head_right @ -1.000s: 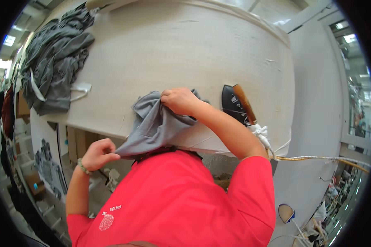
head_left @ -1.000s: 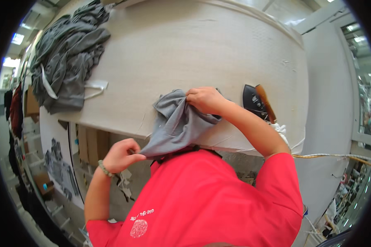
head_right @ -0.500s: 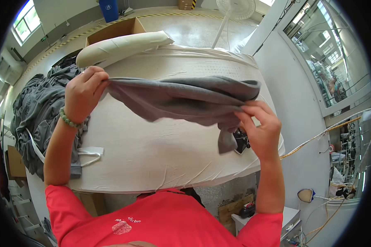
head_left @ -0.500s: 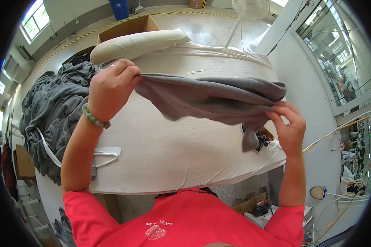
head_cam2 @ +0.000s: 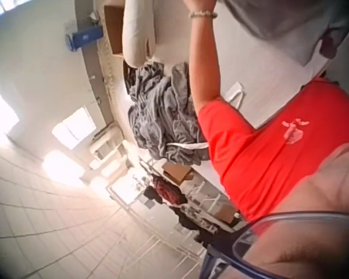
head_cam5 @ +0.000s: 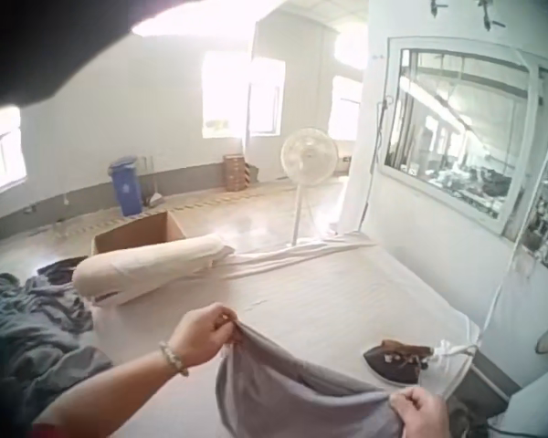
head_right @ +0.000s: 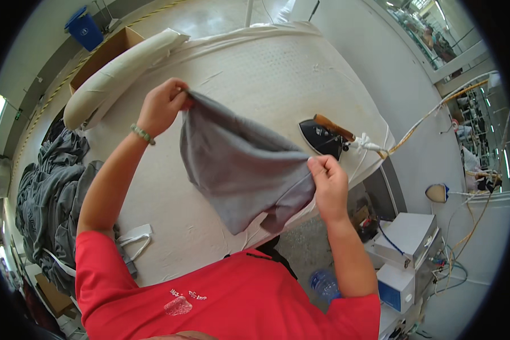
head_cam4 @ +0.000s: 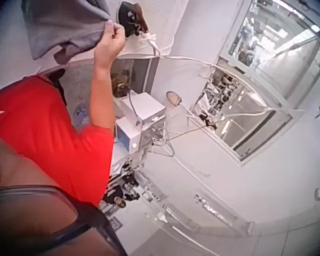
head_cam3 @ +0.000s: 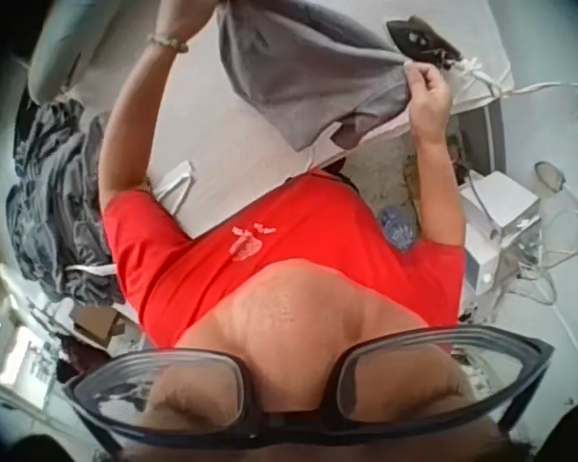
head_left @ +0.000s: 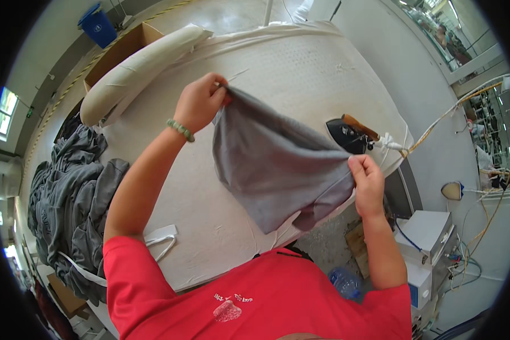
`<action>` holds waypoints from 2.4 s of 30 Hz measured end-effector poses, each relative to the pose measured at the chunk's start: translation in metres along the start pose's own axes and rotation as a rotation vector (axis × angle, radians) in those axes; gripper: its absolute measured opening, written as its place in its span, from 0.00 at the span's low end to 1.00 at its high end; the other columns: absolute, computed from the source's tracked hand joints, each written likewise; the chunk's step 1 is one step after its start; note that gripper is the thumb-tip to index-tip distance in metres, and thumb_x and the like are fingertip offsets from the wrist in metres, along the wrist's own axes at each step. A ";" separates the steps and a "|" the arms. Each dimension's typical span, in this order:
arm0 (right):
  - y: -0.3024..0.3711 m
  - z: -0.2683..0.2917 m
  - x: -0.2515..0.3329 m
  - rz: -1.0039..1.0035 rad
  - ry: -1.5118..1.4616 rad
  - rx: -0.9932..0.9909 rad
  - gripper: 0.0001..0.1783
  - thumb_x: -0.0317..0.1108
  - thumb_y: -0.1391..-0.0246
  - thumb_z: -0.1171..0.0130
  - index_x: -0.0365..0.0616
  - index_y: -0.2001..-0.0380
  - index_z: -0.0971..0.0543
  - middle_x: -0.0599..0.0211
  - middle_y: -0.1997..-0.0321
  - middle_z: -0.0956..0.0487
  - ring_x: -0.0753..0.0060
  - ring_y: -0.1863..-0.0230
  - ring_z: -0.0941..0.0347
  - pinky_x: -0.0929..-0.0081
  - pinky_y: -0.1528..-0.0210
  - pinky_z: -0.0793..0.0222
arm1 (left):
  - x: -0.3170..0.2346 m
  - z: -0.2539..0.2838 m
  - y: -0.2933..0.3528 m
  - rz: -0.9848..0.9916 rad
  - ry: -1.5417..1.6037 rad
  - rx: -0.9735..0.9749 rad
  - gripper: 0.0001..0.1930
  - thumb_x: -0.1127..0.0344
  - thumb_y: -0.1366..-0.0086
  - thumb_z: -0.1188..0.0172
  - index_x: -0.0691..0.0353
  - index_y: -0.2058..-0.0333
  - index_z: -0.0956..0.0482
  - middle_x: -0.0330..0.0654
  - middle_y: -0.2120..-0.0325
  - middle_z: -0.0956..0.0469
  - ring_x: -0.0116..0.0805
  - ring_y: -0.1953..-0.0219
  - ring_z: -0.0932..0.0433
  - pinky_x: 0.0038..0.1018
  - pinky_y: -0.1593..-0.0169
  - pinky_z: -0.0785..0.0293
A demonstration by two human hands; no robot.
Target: Iron and fold a grey long-sleeved shirt on a pressing table.
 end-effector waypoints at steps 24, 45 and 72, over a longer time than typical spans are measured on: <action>0.086 -0.144 -0.029 0.696 0.519 0.230 0.10 0.30 0.47 0.28 0.44 0.65 0.20 0.62 0.60 0.19 0.60 0.70 0.20 0.69 0.72 0.25 | 0.153 0.007 0.052 -0.136 -0.387 0.034 0.09 0.71 0.27 0.43 0.60 0.51 0.21 0.49 0.65 0.15 0.38 0.59 0.13 0.29 0.55 0.22; 0.155 -0.211 -0.118 0.819 0.602 0.991 0.09 0.32 0.45 0.39 0.42 0.61 0.18 0.50 0.44 0.19 0.59 0.67 0.18 0.64 0.67 0.20 | 0.058 -0.172 0.193 -0.137 -0.331 0.279 0.12 0.65 0.36 0.34 0.62 0.56 0.20 0.50 0.62 0.19 0.50 0.59 0.18 0.36 0.55 0.22; -0.086 -0.039 -0.251 -0.234 -0.033 0.827 0.11 0.29 0.45 0.33 0.35 0.63 0.22 0.61 0.69 0.17 0.72 0.78 0.20 0.71 0.72 0.23 | 0.016 -0.214 0.451 1.063 -0.124 -0.798 0.10 0.64 0.33 0.34 0.61 0.58 0.24 0.38 0.70 0.19 0.36 0.67 0.18 0.36 0.61 0.22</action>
Point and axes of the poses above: each hand's wrist, its own y-axis away from the middle knuckle, its own z-axis out of the back of the hand, x = y × z, the point moved 6 cm from there along -y, towards the middle knuckle
